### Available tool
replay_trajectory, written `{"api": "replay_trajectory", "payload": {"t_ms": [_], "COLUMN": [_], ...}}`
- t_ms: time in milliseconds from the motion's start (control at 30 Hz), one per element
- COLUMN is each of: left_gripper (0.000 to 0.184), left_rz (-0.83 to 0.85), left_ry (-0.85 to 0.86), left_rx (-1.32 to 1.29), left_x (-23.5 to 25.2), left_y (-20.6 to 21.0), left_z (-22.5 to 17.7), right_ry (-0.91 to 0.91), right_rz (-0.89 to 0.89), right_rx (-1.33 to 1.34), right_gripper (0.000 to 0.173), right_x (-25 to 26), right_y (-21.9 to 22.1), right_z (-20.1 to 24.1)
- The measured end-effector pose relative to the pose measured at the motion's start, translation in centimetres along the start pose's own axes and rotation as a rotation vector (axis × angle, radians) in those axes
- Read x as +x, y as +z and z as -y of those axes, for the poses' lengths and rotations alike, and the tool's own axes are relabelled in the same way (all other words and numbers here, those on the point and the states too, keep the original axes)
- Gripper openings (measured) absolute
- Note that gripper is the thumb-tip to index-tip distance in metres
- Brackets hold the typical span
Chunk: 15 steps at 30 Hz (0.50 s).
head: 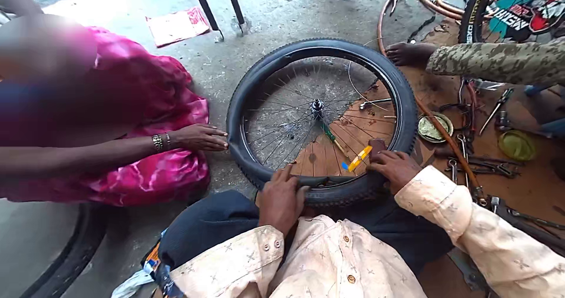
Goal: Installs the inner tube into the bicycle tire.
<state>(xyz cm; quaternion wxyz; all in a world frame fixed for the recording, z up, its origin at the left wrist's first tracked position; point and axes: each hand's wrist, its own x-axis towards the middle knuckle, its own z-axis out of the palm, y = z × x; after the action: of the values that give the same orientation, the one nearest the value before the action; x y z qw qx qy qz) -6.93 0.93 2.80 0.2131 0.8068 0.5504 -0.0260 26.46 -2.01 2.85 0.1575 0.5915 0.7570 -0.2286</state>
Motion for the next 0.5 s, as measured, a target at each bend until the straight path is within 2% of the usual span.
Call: {"api": "replay_trajectory", "payload": {"t_ms": [67, 133, 233, 367, 500], "left_gripper": [0.038, 0.043, 0.050, 0.077, 0.069], "left_rz": [0.044, 0.141, 0.163, 0.176, 0.268], "left_ry": [-0.102, -0.129, -0.048, 0.028, 0.124], "left_rx": [0.063, 0.038, -0.077, -0.035, 0.156], "left_x": [-0.8, -1.0, -0.4, 0.7, 0.8], "left_y": [0.3, 0.8, 2.2, 3.9, 4.0], "left_z": [0.6, 0.0, -0.8, -1.4, -2.7], "right_ry": [0.005, -0.053, -0.092, -0.088, -0.111], "right_rz": [0.022, -0.051, -0.184, -0.203, -0.206], "right_rx": [0.109, 0.247, 0.191, 0.133, 0.116], "right_gripper": [0.064, 0.057, 0.054, 0.042, 0.032], "right_x": [-0.3, -0.4, 0.9, 2.3, 2.8], "right_y": [-0.8, -1.0, 1.1, 0.9, 1.4], "right_z": [-0.6, 0.8, 2.7, 1.4, 0.6]}}
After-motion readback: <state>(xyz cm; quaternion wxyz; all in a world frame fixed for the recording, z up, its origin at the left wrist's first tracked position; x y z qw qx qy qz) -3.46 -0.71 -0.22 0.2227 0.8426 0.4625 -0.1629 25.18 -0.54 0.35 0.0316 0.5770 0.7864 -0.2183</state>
